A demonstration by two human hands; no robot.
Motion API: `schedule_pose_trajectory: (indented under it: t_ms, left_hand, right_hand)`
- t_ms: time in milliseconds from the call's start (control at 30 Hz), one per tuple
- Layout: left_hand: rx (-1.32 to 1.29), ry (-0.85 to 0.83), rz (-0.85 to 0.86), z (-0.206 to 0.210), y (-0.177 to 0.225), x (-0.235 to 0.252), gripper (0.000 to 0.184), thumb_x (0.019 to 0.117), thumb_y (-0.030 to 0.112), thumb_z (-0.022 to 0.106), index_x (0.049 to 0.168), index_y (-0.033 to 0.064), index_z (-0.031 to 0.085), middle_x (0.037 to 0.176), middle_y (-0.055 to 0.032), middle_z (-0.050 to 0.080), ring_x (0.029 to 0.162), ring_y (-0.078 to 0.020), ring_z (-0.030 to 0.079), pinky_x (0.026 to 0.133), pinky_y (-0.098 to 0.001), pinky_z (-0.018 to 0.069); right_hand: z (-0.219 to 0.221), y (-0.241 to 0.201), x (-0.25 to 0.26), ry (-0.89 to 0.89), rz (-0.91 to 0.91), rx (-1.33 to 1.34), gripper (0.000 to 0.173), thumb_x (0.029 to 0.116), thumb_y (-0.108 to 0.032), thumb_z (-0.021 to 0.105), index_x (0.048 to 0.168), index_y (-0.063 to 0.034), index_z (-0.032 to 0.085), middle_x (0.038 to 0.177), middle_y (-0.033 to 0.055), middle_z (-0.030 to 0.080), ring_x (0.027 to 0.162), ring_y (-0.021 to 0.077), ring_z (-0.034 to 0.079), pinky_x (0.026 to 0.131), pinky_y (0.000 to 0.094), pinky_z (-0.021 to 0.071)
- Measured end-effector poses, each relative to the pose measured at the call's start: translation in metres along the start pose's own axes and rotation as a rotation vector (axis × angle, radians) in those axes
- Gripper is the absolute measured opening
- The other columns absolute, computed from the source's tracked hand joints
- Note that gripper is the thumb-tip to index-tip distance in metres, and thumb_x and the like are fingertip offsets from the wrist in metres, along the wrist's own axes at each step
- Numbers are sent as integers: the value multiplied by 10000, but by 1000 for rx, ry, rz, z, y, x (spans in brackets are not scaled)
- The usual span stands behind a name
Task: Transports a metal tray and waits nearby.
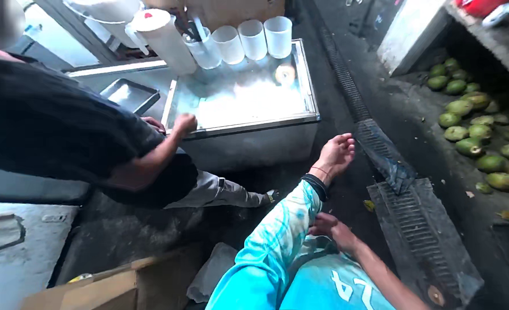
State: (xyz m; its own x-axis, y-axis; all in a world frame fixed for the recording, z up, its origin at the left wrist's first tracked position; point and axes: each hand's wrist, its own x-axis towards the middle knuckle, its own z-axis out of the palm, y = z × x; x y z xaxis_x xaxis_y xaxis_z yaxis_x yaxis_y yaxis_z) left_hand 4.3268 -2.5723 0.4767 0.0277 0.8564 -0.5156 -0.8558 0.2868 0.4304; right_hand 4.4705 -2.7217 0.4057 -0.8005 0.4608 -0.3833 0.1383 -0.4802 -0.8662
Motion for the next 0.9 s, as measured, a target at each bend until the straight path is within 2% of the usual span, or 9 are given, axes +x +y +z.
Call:
schedule_pose_trajectory:
  t_ms: [67,167,267,367,433,533,667,800,900]
  left_hand:
    - [92,-206,-120,30,-31,-30,226,1077,256,435,1035,122,612,776,18,616,606,-65,572,541,-203,486]
    - [240,-341,-355,55,-85,-75,233,1087,228,427,1067,105,623,775,16,621,602,-56,560,543,-196,477]
    - [447,-467,-508,56,-128,-108,245,1105,201,387,1127,77,597,792,11,621,596,-45,548,549,-183,474]
    - [567,-548,-654,44,-158,-133,223,1099,181,420,1103,66,611,787,5,641,569,-37,545,512,-174,463]
    - [632,-600,-686,31,-173,-140,200,1093,176,448,1085,60,611,788,0,642,570,-41,544,499,-182,449]
    - [742,-597,-613,24,-175,-135,207,1088,188,475,1116,43,619,826,-23,641,594,-62,555,513,-201,462]
    - [854,-473,-479,18,-169,-121,211,1091,203,485,1129,38,611,821,-23,642,581,-59,534,504,-198,428]
    - [788,-414,-520,17,-185,-124,184,1086,190,495,1116,49,609,806,-14,631,554,-48,502,480,-185,401]
    - [784,-449,-520,25,-202,-131,195,1079,177,509,1121,27,624,782,-20,644,530,-46,501,470,-186,405]
  right_hand:
    - [0,-27,-6,51,86,213,273,1034,-111,386,1216,-45,579,1041,14,709,945,87,683,879,299,583]
    - [-4,-78,-5,-62,131,263,474,1064,-75,405,1537,-63,378,1361,64,656,1186,96,646,977,296,538]
    - [-18,-69,-11,-234,-126,362,585,1070,-442,439,1520,-69,452,1336,106,686,1188,175,675,976,320,558]
    - [-41,-44,-3,-423,-244,374,677,996,-596,537,1512,-158,508,1199,66,744,758,39,667,643,184,529]
    - [-53,-33,0,-510,-269,323,620,1003,-601,527,1430,-159,614,1122,54,766,655,10,634,558,161,500]
    - [-53,-12,-2,-571,-220,296,541,1022,-572,513,1309,-153,701,1103,62,769,744,52,676,635,204,533]
    - [-60,18,-28,-463,-131,339,417,1020,-459,588,1296,-164,692,1221,28,743,1123,144,706,997,315,561]
    - [-14,-30,-67,-157,29,82,266,984,-32,578,1235,5,662,1074,14,724,959,19,664,903,225,549]
    - [-18,-26,-65,-319,-32,88,88,962,-137,646,988,-85,713,965,-31,703,922,46,652,860,254,549]
